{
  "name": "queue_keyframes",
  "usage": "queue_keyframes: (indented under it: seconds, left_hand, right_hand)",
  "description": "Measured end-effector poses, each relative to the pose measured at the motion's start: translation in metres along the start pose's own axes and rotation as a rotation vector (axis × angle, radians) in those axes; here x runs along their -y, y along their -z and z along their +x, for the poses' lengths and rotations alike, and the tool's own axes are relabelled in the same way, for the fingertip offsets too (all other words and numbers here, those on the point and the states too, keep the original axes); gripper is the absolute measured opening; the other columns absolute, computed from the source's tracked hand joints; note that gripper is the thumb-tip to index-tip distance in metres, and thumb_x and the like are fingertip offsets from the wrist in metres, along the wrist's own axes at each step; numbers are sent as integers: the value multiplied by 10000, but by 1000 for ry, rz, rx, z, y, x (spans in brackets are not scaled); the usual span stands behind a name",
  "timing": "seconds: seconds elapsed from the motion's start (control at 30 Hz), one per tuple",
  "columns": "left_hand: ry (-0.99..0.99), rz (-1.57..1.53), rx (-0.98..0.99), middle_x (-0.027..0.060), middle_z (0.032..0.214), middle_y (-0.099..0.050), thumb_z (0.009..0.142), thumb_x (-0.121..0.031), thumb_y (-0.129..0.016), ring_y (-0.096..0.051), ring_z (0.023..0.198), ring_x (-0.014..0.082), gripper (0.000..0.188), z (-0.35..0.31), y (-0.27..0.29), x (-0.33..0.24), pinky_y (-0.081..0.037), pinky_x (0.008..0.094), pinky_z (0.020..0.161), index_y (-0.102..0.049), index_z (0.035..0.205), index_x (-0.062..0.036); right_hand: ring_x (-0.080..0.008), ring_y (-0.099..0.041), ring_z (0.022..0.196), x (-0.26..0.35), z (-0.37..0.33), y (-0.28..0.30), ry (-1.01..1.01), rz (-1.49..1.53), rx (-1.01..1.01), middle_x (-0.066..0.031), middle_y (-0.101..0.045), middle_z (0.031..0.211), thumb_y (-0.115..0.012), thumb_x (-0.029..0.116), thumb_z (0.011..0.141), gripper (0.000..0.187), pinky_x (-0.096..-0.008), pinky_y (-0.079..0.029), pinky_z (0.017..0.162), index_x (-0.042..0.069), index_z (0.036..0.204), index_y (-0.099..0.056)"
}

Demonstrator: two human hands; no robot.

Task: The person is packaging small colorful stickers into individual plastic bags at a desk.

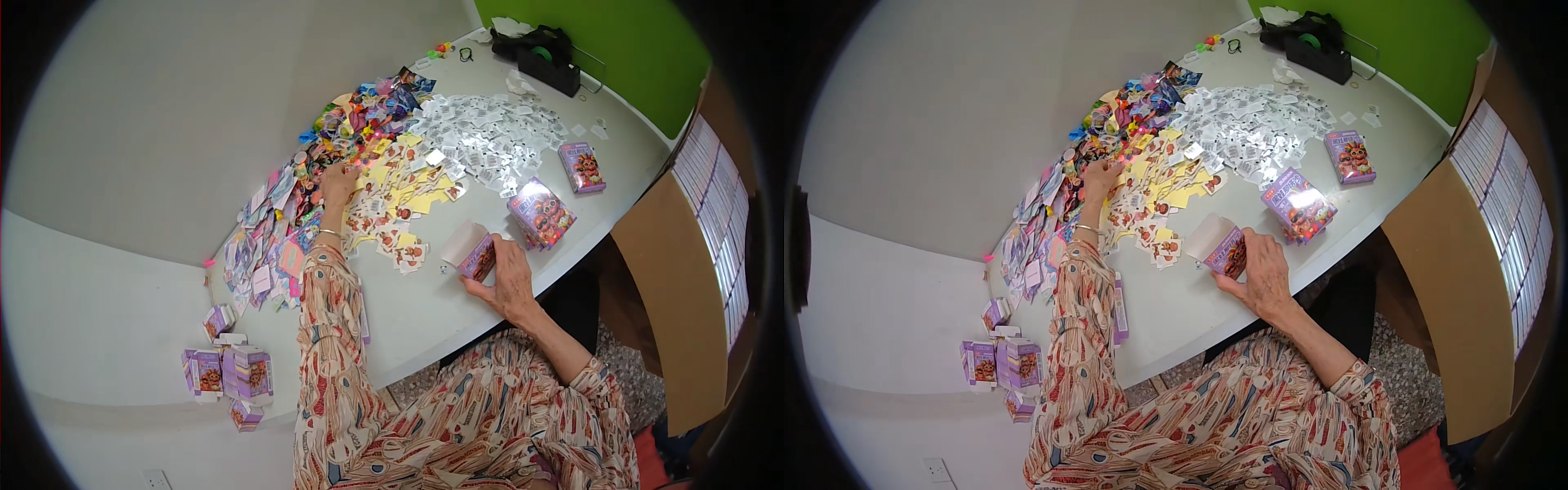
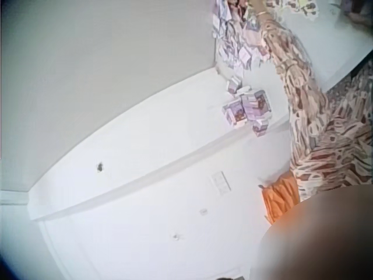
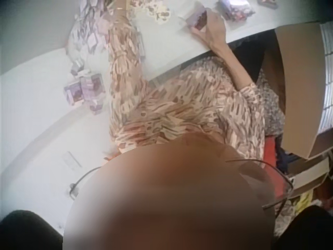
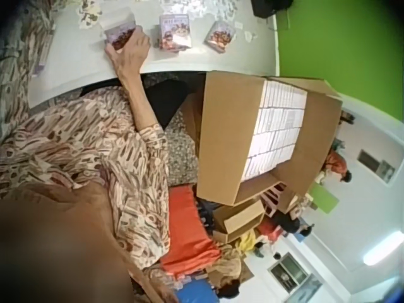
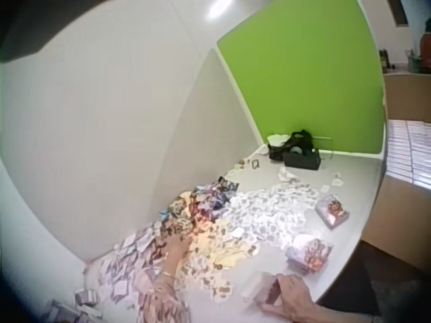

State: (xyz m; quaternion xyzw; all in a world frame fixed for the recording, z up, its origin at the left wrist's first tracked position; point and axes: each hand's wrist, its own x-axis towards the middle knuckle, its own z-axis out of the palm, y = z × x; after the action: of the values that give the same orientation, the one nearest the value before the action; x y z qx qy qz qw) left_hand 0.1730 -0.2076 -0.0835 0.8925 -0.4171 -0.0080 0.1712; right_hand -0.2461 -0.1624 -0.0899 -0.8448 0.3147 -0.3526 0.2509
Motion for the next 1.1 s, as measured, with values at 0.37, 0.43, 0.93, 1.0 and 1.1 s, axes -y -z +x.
queue_keyframes:
  seconds: [0.37,0.43,0.93,1.0,1.1]
  left_hand:
    - [152,-1131,240,27,789,-653,869,-194,-670,-538,698,105,169,-31,77,8,-396,258,648,-694,911,-33]
    - [145,-1202,318,46,914,-670,877,-189,-672,-574,807,119,188,-44,89,-7,-418,255,699,-671,984,-33]
    - [-203,-496,622,73,803,-649,875,-262,-645,-605,716,163,251,-178,66,-34,-474,297,644,-666,855,-13]
    - [-257,-304,468,97,758,-627,848,-286,-664,-594,693,209,290,-195,72,-29,-464,332,634,-653,832,3]
    - [-401,-161,185,150,731,-627,800,-334,-688,-591,699,338,360,-204,75,0,-475,408,666,-661,851,21]
  right_hand:
    - [-330,-501,923,0,-2,-4,38,18,-24,-176,-516,998,-801,320,649,806,-417,-420,827,-49,1248,-410]
    - [-330,-501,923,-1,-4,-3,32,15,-27,-174,-516,999,-802,316,649,803,-418,-419,828,-48,1248,-410]
    - [-350,-546,959,2,-7,0,-57,131,-15,-216,-515,1074,-819,302,661,860,-415,-472,828,-68,1295,-371]
    - [-351,-544,967,-2,-9,-3,-65,126,-2,-216,-515,1078,-818,303,661,860,-415,-472,830,-66,1297,-371]
    - [-349,-540,986,-2,-8,-2,-64,110,11,-214,-518,1085,-816,306,662,859,-417,-472,833,-63,1298,-373]
